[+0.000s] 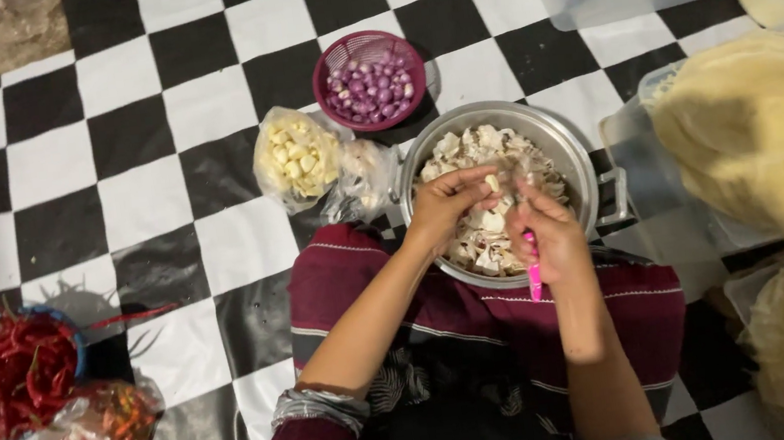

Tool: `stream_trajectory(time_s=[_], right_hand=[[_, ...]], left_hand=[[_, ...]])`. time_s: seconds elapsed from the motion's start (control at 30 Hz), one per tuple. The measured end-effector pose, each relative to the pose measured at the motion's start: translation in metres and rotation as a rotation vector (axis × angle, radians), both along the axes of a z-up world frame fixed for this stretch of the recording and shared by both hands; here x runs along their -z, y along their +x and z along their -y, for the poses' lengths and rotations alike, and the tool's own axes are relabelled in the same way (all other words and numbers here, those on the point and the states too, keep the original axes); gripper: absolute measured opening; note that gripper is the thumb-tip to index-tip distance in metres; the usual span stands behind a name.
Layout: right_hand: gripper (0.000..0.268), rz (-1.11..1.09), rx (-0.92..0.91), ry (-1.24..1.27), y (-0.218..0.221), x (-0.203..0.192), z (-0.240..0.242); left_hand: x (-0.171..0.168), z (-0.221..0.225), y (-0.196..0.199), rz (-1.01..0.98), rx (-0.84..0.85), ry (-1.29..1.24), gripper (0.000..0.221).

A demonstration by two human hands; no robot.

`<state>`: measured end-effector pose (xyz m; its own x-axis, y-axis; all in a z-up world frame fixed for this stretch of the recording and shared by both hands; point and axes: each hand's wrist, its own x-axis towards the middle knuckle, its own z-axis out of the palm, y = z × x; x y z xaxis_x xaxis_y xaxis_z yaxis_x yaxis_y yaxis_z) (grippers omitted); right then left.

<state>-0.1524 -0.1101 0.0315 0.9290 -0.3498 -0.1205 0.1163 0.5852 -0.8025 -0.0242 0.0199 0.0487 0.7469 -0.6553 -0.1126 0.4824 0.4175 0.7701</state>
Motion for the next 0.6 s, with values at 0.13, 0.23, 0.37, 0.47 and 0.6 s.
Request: stream_trajectory(time_s=[0.13, 0.23, 0.37, 0.47, 0.6], right_hand=[[0.039, -0.061, -0.005, 0.039, 0.001, 0.023, 0.031], [0.037, -0.069, -0.024, 0.052, -0.006, 0.008, 0.038], [0.041, 0.004, -0.062, 0.109, -0.010, 0.029, 0.054], [0.039, -0.001, -0.095, 0.121, -0.004, 0.036, 0.053], [0.037, -0.008, -0.129, 0.084, 0.000, 0.030, 0.044]], left_hand=[[0.002, -0.030, 0.025, -0.028, -0.055, -0.007, 0.031], [-0.018, -0.083, 0.085, 0.317, -0.288, 0.278, 0.031], [0.091, -0.143, 0.206, 0.702, -0.490, 0.868, 0.027], [0.173, -0.174, 0.272, 0.817, -0.472, 1.210, 0.027], [0.184, -0.161, 0.269, 1.060, -0.407, 1.414, 0.043]])
